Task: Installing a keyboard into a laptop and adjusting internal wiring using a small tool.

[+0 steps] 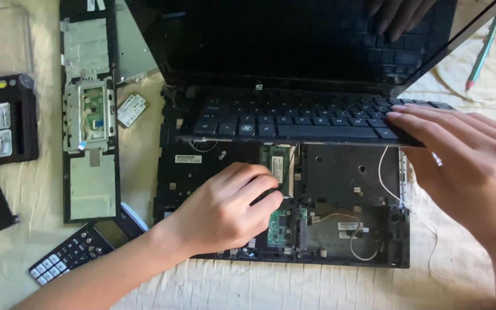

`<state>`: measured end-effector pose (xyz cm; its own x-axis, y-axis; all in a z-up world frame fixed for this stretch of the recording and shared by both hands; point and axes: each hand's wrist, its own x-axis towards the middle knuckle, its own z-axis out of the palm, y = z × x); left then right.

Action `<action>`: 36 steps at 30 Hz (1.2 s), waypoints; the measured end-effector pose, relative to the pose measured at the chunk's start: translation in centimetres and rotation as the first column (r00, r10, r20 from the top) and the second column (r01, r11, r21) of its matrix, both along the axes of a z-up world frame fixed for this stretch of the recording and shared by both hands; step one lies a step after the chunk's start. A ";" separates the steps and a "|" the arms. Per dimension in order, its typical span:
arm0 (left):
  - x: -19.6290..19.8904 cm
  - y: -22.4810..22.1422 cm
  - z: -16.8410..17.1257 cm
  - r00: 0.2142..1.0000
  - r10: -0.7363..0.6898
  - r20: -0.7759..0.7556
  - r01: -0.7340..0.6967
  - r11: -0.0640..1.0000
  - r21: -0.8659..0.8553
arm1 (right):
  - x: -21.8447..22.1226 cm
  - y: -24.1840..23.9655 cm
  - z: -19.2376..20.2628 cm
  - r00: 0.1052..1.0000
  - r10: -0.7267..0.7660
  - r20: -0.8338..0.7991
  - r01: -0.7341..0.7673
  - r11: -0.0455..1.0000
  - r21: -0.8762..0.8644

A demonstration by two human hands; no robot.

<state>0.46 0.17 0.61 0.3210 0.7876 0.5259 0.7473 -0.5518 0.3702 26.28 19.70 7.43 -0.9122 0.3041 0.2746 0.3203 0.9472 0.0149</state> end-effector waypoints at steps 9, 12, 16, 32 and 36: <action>0.0 -0.1 -0.1 0.999 -0.012 -0.030 0.013 0.999 0.037 | -0.1 0.1 -0.2 0.999 0.021 -0.039 -0.019 0.999 0.032; 0.0 -0.1 -0.1 1.000 -0.013 -0.019 0.013 1.000 0.025 | -0.3 0.1 -0.7 0.999 0.022 -0.029 -0.021 0.999 0.037; 0.3 0.2 -0.6 0.991 0.126 0.043 -0.128 0.991 0.034 | -0.8 0.0 -1.9 0.985 0.103 -0.135 -0.083 0.985 0.152; -0.7 0.4 0.0 0.909 0.401 0.114 -0.363 0.896 -0.255 | -2.6 -2.5 -1.5 0.970 0.140 -0.200 -0.096 0.972 0.214; -1.5 0.5 0.8 0.826 0.424 0.370 -0.231 0.855 -0.464 | -2.7 -2.5 -1.1 0.968 0.143 -0.205 -0.101 0.974 0.201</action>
